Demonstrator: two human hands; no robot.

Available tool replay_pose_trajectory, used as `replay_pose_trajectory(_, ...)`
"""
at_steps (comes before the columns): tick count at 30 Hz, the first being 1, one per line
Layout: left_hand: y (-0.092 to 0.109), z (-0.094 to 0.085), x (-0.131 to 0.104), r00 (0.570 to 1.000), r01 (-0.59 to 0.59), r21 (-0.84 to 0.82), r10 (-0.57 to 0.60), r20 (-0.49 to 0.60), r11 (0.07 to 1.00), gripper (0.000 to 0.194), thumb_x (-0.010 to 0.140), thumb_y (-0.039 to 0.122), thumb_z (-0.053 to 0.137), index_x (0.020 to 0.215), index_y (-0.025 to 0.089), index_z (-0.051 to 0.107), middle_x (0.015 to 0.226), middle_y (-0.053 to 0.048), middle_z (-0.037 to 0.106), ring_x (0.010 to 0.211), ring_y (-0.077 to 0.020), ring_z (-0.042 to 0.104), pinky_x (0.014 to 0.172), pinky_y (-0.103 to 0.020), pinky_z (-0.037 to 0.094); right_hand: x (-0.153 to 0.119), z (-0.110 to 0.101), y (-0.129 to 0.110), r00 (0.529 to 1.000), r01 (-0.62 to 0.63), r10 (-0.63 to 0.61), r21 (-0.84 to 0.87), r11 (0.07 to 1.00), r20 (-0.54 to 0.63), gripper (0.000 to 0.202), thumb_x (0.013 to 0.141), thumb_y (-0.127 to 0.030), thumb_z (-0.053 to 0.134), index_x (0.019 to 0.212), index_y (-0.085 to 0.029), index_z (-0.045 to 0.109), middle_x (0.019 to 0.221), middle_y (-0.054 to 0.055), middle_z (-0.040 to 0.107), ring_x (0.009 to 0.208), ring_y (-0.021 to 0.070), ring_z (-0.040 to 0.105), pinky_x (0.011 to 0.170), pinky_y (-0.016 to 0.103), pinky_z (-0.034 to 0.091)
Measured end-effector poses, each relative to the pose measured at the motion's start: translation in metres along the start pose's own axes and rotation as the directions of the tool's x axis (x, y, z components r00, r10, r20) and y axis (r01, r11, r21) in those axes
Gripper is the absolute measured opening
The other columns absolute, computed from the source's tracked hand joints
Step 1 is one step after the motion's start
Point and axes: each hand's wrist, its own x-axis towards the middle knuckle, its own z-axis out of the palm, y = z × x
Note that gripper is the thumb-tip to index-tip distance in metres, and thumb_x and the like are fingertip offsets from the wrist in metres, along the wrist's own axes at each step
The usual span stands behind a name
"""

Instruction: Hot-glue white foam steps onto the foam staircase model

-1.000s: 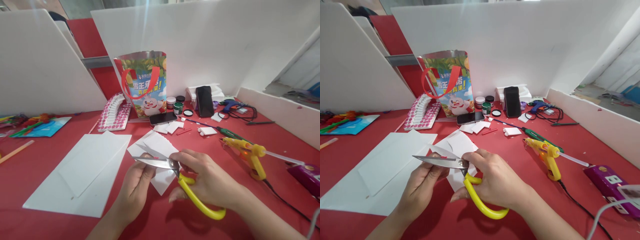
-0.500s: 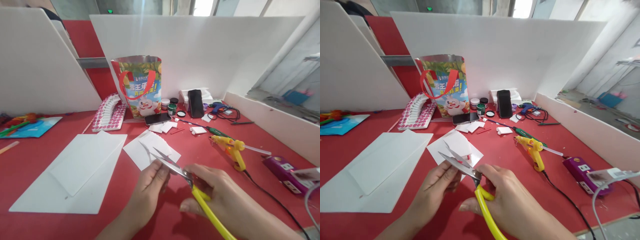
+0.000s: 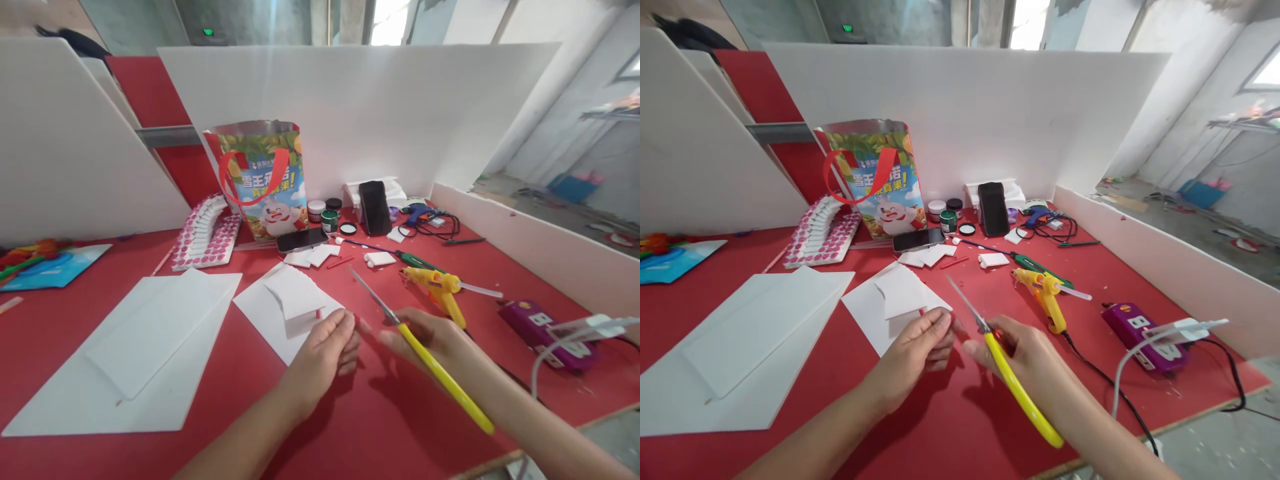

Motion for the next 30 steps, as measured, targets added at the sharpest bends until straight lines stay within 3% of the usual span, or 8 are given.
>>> replay_pose_trajectory(3,-0.004,-0.008,-0.016,0.999,-0.005,-0.112,0.001,-0.041,0.994,0.035,0.091,0.051,0.063,0.082,0.018,0.058,0.065,0.006,0.037,0.057,-0.0083,0.03,0.054,-0.022,0.028,0.018,-0.006,-0.012,0.998,-0.042,0.029,-0.269,0.962,-0.054,0.032,0.091,-0.05,0.058,0.095,-0.019,0.064,0.061,-0.001,0.059,0.056,0.0174,0.056,0.05,0.026,0.035)
replay_pose_trajectory(7,-0.001,-0.025,-0.045,0.989,-0.038,-0.113,0.022,-0.145,0.993,0.024,0.095,0.042,0.062,0.086,0.019,0.064,0.068,0.003,0.053,0.064,-0.0093,0.046,0.067,-0.022,0.041,0.051,0.0,-0.038,0.992,-0.122,0.106,-0.729,0.674,-0.068,0.023,0.097,-0.032,0.051,0.106,-0.014,0.062,0.085,0.011,0.073,0.083,0.028,0.072,0.059,0.03,0.042)
replay_pose_trajectory(12,-0.002,-0.048,-0.065,0.976,-0.007,-0.003,0.006,-0.216,1.0,0.027,0.09,0.048,0.068,0.089,0.021,0.063,0.089,-0.006,0.077,0.086,-0.0192,0.067,0.082,-0.032,0.05,0.086,0.02,-0.048,0.991,-0.103,0.133,-0.822,0.561,-0.034,0.028,0.099,-0.02,0.044,0.116,-0.006,0.061,0.102,0.023,0.073,0.092,0.0335,0.074,0.065,0.033,0.046)
replay_pose_trajectory(17,-0.005,-0.062,-0.065,0.953,-0.001,0.138,0.043,-0.3,0.99,0.025,0.086,0.046,0.073,0.087,0.021,0.068,0.101,-0.007,0.079,0.087,-0.0201,0.071,0.087,-0.035,0.052,0.089,0.014,-0.062,0.993,-0.035,0.113,-0.859,0.51,0.026,0.029,0.095,-0.033,0.06,0.11,-0.008,0.066,0.107,0.022,0.072,0.097,0.0344,0.072,0.067,0.034,0.046)
replay_pose_trajectory(21,-0.008,-0.065,-0.06,0.909,-0.091,0.332,0.215,-0.358,0.939,0.02,0.084,0.042,0.073,0.087,0.022,0.076,0.098,-0.005,0.072,0.083,-0.0185,0.064,0.073,-0.03,0.055,0.085,0.013,-0.085,0.994,0.013,-0.098,-0.829,0.559,-0.05,0.024,0.097,-0.034,0.056,0.105,-0.014,0.068,0.093,0.014,0.073,0.089,0.0291,0.071,0.06,0.03,0.039)
replay_pose_trajectory(25,-0.014,-0.066,-0.054,0.785,-0.174,0.489,0.42,-0.455,0.855,0.009,0.081,0.032,0.074,0.079,0.024,0.077,0.087,-0.002,0.064,0.079,-0.0162,0.061,0.068,-0.026,0.054,0.09,0.033,-0.08,0.887,0.296,-0.45,-0.616,0.73,-0.106,0.021,0.098,-0.028,0.053,0.106,-0.017,0.069,0.083,0.006,0.071,0.07,0.0202,0.065,0.058,0.028,0.039)
replay_pose_trajectory(28,-0.016,-0.068,-0.051,0.744,-0.149,0.516,0.439,-0.503,0.843,0.006,0.081,0.029,0.074,0.079,0.025,0.078,0.087,-0.002,0.065,0.079,-0.0165,0.063,0.069,-0.026,0.055,0.099,0.048,-0.059,0.739,0.544,-0.652,-0.421,0.726,-0.168,0.023,0.096,-0.021,0.054,0.112,-0.015,0.069,0.099,0.01,0.071,0.085,0.0212,0.066,0.071,0.029,0.047)
replay_pose_trajectory(30,-0.016,-0.07,-0.049,0.724,-0.136,0.53,0.449,-0.524,0.837,0.006,0.082,0.029,0.074,0.082,0.025,0.079,0.089,-0.003,0.067,0.081,-0.0172,0.064,0.069,-0.026,0.056,0.103,0.054,-0.046,0.683,0.637,-0.709,-0.331,0.696,-0.178,0.022,0.096,-0.021,0.055,0.112,-0.015,0.069,0.105,0.011,0.071,0.094,0.0224,0.066,0.078,0.031,0.05)
